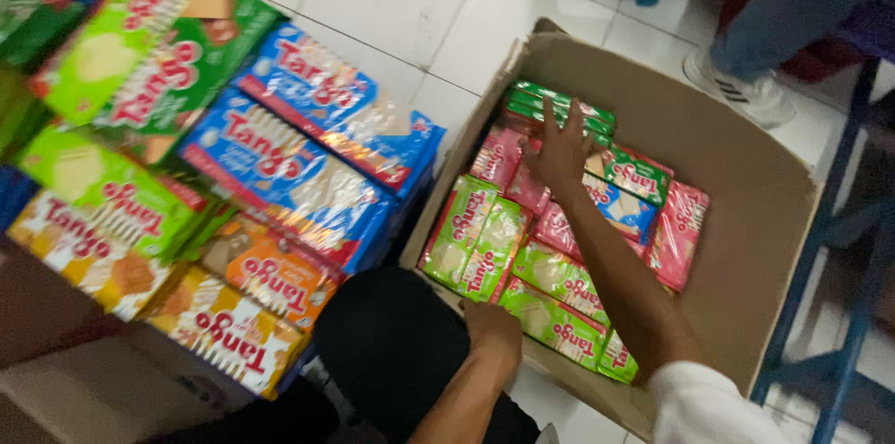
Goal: The person packs multiple packs of Tango biscuits into a cardboard box. They pick up packs from a nearby stack and place them neatly into the box, arranging them by color and orientation.
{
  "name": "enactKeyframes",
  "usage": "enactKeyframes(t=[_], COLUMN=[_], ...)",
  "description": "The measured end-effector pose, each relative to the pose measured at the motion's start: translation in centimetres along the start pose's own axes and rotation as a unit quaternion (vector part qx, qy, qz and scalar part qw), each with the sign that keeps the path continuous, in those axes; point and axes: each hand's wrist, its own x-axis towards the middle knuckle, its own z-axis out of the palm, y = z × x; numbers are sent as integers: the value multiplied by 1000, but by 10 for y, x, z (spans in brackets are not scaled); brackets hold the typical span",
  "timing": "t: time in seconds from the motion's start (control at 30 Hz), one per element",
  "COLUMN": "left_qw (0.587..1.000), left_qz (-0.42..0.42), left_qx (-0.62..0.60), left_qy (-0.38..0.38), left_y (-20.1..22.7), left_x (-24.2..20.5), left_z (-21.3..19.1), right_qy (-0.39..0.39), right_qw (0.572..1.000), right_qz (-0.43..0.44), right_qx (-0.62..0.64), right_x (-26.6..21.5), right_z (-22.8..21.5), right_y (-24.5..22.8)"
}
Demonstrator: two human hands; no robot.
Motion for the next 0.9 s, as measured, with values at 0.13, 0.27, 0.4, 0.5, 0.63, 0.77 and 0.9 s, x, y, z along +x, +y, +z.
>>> enactKeyframes(t=[0.13,0.27,0.4,0.5,0.63,0.77,0.9], left_qw=[998,983,830,671,532,543,535], left_qz=[62,144,282,216,10,-27,-74], left_qx=[-23,-36,-183,-315,-516,-644,-687], left_qy=[18,104,445,635,671,538,486], left_y=[-7,-16,-41,-88,-172,-226,-242], left_x=[-39,-92,-139,-171,-238,-235,-212], left_z=[-12,2,31,28,-7,-42,-65], right_qy=[77,24,-27,8,43,58,132], right_qw=[950,938,856,822,786,842,881], right_qz=[-176,-179,-18,37,-1,-95,-194], right_qx=[247,296,516,569,617,528,411], right_x=[-51,-103,-163,-215,-271,-301,-298], right_z=[-5,-27,-75,-103,-89,-96,-101], right_y=[-45,-79,-118,-144,-177,-222,-229])
